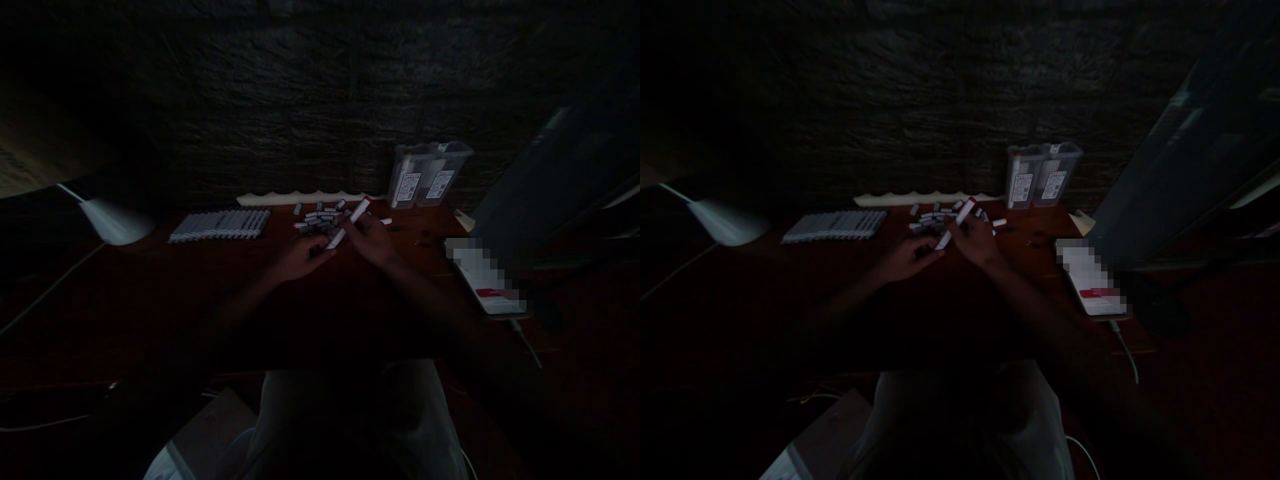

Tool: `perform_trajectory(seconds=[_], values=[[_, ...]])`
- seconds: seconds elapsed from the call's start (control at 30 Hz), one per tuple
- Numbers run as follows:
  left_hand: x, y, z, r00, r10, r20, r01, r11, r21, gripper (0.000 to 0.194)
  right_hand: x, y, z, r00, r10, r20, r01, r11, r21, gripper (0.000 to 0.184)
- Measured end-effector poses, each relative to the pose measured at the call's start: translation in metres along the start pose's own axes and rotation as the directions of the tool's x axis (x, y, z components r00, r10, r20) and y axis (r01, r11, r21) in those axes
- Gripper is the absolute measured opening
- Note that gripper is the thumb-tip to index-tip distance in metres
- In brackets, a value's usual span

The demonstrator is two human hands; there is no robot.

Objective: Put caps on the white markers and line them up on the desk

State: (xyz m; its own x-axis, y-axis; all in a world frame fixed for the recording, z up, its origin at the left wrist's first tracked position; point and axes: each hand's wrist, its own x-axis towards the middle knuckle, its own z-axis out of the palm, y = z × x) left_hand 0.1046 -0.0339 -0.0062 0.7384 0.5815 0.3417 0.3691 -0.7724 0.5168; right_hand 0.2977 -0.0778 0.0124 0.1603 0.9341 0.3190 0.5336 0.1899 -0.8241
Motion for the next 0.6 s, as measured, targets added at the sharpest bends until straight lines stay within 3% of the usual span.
perform_trajectory(seconds=[0.43,0.6], values=[[0.0003,0.0008,-0.0017,1.000,-0.007,0.004,0.007,1.000,0.010,0.026,0.0008,0.0016,0.0010,1.000,-0.006,0.011,0.007,1.000,-0.013,0.036],[0.0011,0.0005,-0.0010,0.999,-0.028,0.023,0.027,1.000,0.004,0.028,0.0017,0.0011,0.0003,0.997,0.003,0.075,-0.003,1.000,0.007,0.036]])
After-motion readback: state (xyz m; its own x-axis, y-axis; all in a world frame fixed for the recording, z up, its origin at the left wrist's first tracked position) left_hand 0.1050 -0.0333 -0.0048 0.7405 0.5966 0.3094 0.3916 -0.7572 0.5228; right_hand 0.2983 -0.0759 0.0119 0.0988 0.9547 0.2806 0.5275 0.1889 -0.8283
